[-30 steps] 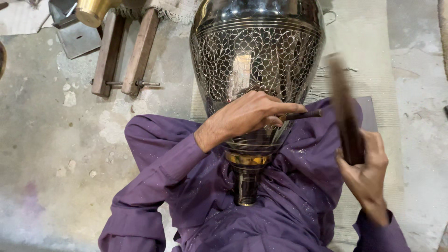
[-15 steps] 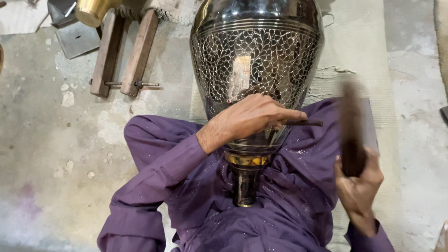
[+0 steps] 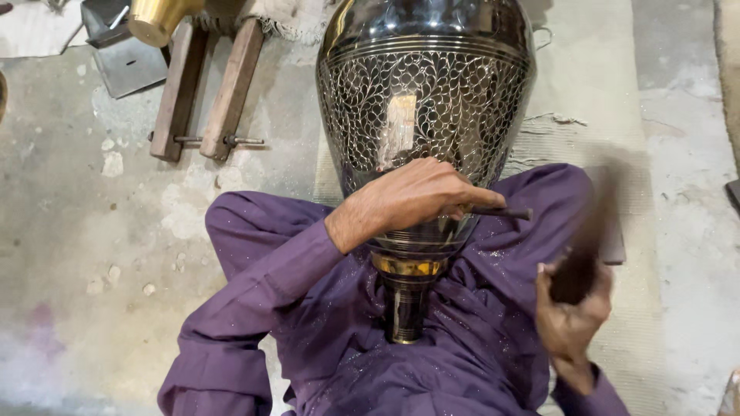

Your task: The person sits on the floor with a large engraved metal vase held upright between their legs. They hold a chisel against the vase surface with one hand and strike it with a wooden mallet held in the other hand, repeatedly chiseling the decorative pattern into the metal.

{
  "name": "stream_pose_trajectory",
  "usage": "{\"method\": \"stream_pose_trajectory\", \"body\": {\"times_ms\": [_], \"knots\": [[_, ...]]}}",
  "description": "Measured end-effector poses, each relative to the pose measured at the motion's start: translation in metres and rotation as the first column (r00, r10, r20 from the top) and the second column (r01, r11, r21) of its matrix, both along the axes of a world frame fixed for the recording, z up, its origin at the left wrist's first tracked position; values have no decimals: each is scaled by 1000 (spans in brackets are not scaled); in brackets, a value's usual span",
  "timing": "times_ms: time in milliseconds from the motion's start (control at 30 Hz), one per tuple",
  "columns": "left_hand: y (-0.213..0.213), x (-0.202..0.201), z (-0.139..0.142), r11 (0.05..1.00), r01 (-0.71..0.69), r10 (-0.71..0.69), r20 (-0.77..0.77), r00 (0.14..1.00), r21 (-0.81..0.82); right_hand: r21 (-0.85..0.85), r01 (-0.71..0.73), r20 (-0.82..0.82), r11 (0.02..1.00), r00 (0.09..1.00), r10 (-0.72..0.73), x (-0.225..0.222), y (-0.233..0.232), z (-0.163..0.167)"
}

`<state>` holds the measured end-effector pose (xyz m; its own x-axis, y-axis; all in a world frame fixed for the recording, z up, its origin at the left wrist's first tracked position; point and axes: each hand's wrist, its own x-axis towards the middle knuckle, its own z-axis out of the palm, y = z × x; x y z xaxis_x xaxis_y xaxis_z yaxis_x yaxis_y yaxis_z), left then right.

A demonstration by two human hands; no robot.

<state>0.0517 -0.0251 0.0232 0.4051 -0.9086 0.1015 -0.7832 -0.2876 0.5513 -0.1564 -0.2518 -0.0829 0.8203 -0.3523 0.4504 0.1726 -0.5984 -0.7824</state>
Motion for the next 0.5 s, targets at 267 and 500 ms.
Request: {"method": "stream_pose_trajectory", "body": {"times_ms": [267, 500], "knots": [[9, -14, -4, 989, -131, 132, 18, 991, -62, -30, -7, -322, 1000, 947, -3, 2, -11, 8], [31, -61, -48, 579, -638, 532, -359, 767, -508, -136, -275, 0, 952, 961, 277, 29, -42, 48]]}}
